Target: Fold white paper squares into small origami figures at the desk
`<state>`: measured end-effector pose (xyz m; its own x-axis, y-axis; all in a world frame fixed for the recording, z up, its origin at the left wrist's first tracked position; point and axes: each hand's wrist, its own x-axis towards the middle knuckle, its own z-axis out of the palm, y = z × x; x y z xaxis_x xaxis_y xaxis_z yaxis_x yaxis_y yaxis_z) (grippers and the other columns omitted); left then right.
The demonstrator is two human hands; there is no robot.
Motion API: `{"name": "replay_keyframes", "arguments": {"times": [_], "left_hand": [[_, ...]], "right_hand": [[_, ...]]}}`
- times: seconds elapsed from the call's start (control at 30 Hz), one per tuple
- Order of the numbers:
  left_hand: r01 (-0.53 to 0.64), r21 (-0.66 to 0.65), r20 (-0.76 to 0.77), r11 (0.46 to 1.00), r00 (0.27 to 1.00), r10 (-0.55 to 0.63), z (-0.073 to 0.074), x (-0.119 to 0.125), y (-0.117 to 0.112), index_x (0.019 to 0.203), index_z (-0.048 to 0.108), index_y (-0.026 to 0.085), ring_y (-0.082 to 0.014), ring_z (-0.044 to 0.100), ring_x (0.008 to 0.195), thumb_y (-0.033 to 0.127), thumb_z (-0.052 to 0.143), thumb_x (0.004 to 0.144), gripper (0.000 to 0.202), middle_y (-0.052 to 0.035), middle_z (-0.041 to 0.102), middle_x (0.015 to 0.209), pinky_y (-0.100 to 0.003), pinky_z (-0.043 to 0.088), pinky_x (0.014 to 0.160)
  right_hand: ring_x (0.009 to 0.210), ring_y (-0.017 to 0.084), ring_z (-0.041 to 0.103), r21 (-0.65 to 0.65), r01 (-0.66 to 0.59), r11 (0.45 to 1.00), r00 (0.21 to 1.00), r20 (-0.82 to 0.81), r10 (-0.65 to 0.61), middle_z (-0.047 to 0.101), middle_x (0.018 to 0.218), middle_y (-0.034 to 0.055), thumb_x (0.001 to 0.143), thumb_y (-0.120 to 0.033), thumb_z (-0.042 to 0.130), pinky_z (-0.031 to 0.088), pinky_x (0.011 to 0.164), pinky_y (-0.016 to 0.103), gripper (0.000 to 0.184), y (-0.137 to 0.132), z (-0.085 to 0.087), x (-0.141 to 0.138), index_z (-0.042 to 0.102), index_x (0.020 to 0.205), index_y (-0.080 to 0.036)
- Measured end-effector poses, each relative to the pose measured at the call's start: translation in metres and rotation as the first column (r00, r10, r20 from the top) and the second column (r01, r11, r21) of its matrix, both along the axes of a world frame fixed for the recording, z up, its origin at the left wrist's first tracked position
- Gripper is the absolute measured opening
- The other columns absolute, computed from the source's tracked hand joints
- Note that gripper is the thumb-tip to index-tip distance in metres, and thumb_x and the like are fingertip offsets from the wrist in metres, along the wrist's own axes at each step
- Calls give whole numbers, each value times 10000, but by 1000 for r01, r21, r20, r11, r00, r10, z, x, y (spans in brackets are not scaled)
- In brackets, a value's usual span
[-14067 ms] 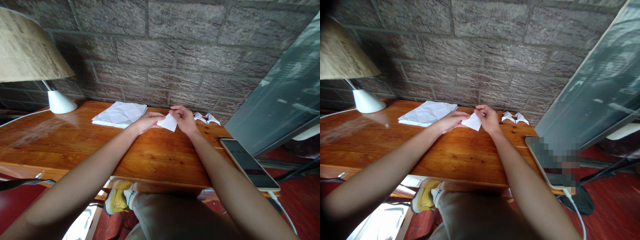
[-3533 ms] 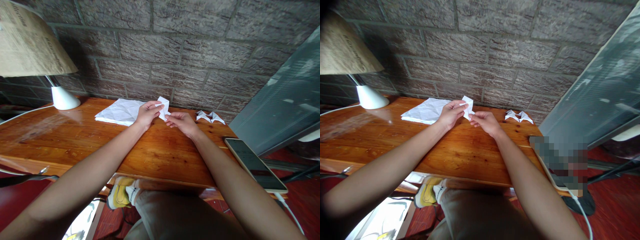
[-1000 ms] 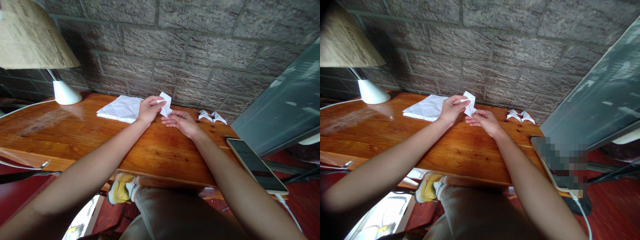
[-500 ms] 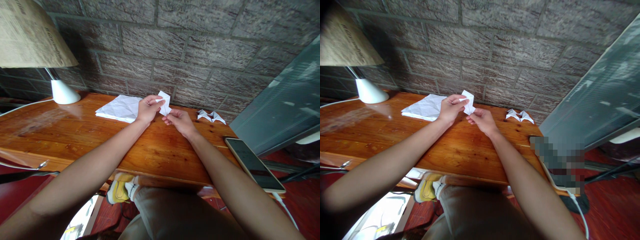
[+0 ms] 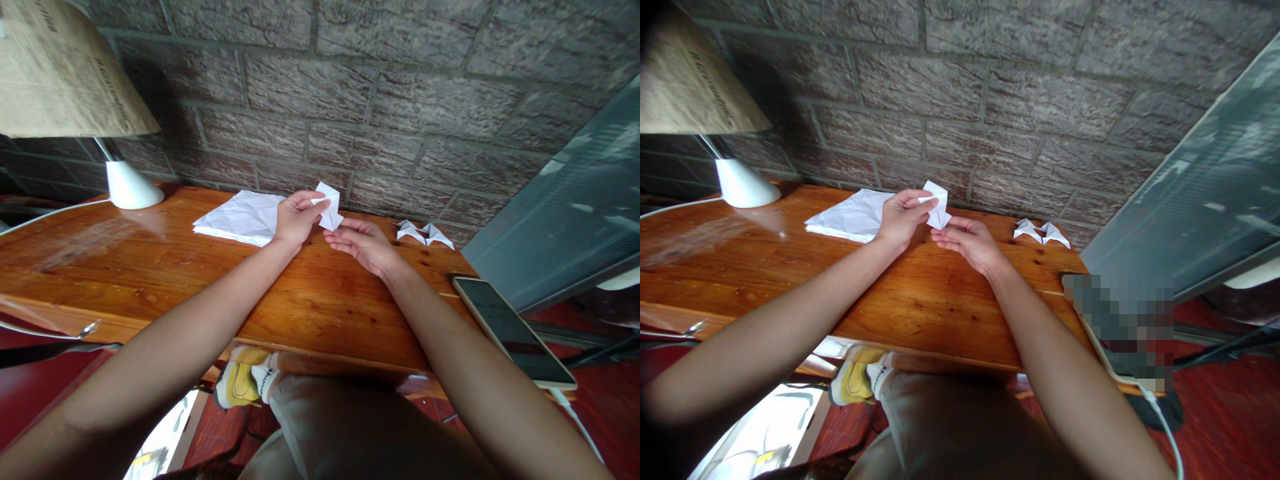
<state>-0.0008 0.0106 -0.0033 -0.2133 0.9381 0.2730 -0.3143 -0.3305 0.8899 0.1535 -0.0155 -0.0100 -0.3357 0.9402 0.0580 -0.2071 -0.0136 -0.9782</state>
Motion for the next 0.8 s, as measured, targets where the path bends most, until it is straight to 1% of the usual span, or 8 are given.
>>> {"name": "replay_keyframes", "arguments": {"times": [0.1,0.23,0.33,0.43,0.57,0.67,0.8], "left_hand": [[-10,10,2,1000,1000,10,0,1,-1,767,683,185,-96,581,600,274,877,588,279,22,650,664,-217,466,568],[0,25,8,1000,1000,0,1,1,-2,760,686,188,-89,572,593,284,885,568,292,29,649,647,-206,471,562],[-14,21,5,1000,1000,14,1,1,-2,766,691,188,-88,566,594,283,883,574,288,31,641,643,-205,465,562],[-30,25,3,999,1000,30,0,0,0,762,691,183,-84,548,576,259,875,594,260,32,619,631,-205,439,548],[-30,39,16,999,999,29,-1,0,2,762,689,177,-83,551,564,235,854,617,228,29,623,627,-204,435,540],[-30,50,15,998,999,29,-2,0,3,770,689,176,-88,577,577,237,847,619,226,27,642,638,-203,459,551],[-39,43,11,998,999,38,-2,0,4,772,694,178,-83,575,566,231,837,620,215,29,654,639,-201,466,544]], "right_hand": [[810,125,738,-1,9,1000,1000,-9,-9,796,894,43,728,-158,803,587,855,265,211,0,0,0,752,931,-186],[733,98,705,3,66,998,998,19,-66,786,840,31,717,-166,799,577,789,229,183,0,1,-2,755,894,-183],[706,86,680,32,98,995,994,36,-99,778,825,27,702,-186,807,562,749,214,180,0,1,-5,756,875,-182],[733,95,681,53,77,996,996,36,-79,775,836,23,649,-216,855,557,751,219,247,0,0,-5,756,873,-187],[772,105,688,59,11,998,999,41,-13,782,903,23,597,-242,892,547,752,223,391,0,2,0,764,964,-205],[769,99,678,64,-2,998,999,54,-1,783,924,14,593,-243,892,522,721,208,416,0,3,2,769,989,-221],[790,98,671,45,21,999,998,65,-24,782,945,7,587,-238,888,493,687,195,410,-1,4,-1,778,983,-240]]}}
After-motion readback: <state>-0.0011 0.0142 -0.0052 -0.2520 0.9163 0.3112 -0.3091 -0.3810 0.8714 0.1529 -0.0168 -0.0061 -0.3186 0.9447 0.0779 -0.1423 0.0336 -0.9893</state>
